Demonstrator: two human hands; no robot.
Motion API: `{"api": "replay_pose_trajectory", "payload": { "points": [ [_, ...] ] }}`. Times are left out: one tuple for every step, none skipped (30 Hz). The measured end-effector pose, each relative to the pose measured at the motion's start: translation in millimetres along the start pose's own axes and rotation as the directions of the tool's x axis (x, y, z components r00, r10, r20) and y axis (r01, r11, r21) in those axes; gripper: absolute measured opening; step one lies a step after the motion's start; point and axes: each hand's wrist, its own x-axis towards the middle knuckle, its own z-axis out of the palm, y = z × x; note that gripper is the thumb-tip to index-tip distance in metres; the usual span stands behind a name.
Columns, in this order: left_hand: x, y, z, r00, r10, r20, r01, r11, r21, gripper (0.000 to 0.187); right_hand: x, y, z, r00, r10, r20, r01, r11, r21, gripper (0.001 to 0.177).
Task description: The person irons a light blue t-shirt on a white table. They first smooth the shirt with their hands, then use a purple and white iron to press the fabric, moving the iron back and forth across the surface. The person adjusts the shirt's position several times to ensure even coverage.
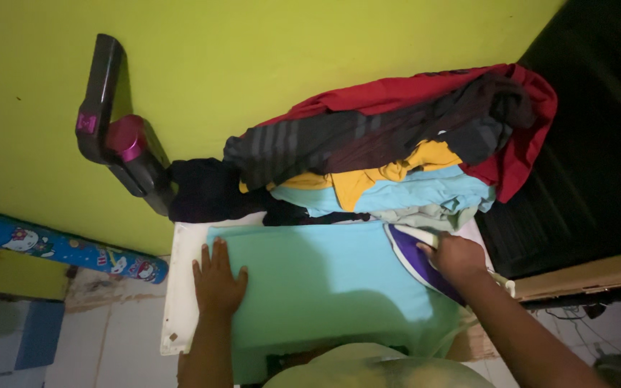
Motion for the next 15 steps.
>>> {"api": "replay_pose_trajectory", "payload": {
  "points": [
    [0, -1, 2, 1.000, 0.004, -0.004, -0.004, 1.000, 0.001, 0.087, 2, 0, 0, 0.999, 0.038, -0.001, -0.038, 0.999, 0.012, 0.056],
    [1, -1, 4, 1.000, 0.012, -0.012, -0.012, 1.000, 0.009, 0.087, 5, 1, 1, 0.999, 0.053, -0.012, -0.052, 0.998, 0.024, 0.056],
    [1, -2, 7, 1.000, 0.016, -0.019, -0.015, 1.000, 0.019, 0.087, 9, 1, 3, 0.998, 0.063, -0.021, -0.062, 0.997, 0.036, 0.056],
    [0, -3, 9, 0.999, 0.020, -0.025, -0.019, 0.999, 0.030, 0.087, 12, 2, 6, 0.997, 0.073, -0.029, -0.071, 0.996, 0.049, 0.056],
    [-1, -5, 12, 0.999, 0.031, -0.023, -0.031, 0.999, 0.025, 0.086, 15, 3, 9, 0.997, 0.061, -0.053, -0.060, 0.998, 0.012, 0.057],
    [0, -7, 14, 0.999, 0.043, -0.021, -0.043, 0.999, 0.021, 0.085, 17, 5, 12, 0.996, 0.048, -0.077, -0.050, 0.998, -0.025, 0.058],
    [-1, -11, 15, 0.998, 0.051, -0.022, -0.050, 0.999, 0.019, 0.084, 20, 6, 14, 0.994, 0.029, -0.101, -0.035, 0.997, -0.062, 0.058],
    [-5, -11, 17, 0.997, 0.073, -0.023, -0.074, 0.997, -0.005, 0.084, 20, 9, 13, 0.996, 0.037, -0.083, -0.040, 0.999, -0.032, 0.059],
    [-5, -9, 17, 0.995, 0.092, -0.030, -0.093, 0.995, -0.027, 0.084, 22, 10, 9, 0.997, 0.039, -0.068, -0.040, 0.999, -0.002, 0.060],
    [-7, -7, 15, 0.993, 0.111, -0.037, -0.112, 0.992, -0.049, 0.084, 24, 7, 5, 0.998, 0.041, -0.053, -0.040, 0.999, 0.027, 0.061],
    [-12, -6, 9, 0.995, 0.094, -0.010, -0.095, 0.995, -0.043, 0.083, 21, 1, 1, 0.999, 0.033, -0.015, -0.033, 0.999, 0.023, 0.062],
    [-19, -2, 1, 0.997, 0.078, 0.017, -0.077, 0.996, -0.038, 0.082, 15, -3, -4, 0.999, 0.026, 0.024, -0.026, 0.999, 0.018, 0.063],
    [-26, 2, -8, 0.997, 0.064, 0.047, -0.062, 0.997, -0.035, 0.081, 7, -7, -11, 0.998, 0.023, 0.064, -0.023, 1.000, 0.012, 0.063],
    [-33, 5, -20, 0.996, 0.053, 0.069, -0.050, 0.998, -0.046, 0.080, 0, -13, -17, 0.997, -0.032, 0.066, 0.033, 0.999, -0.002, 0.064],
    [-42, 6, -33, 0.995, 0.046, 0.093, -0.041, 0.998, -0.057, 0.078, -10, -22, -23, 0.994, -0.084, 0.070, 0.085, 0.996, -0.015, 0.064]
  ]
}}
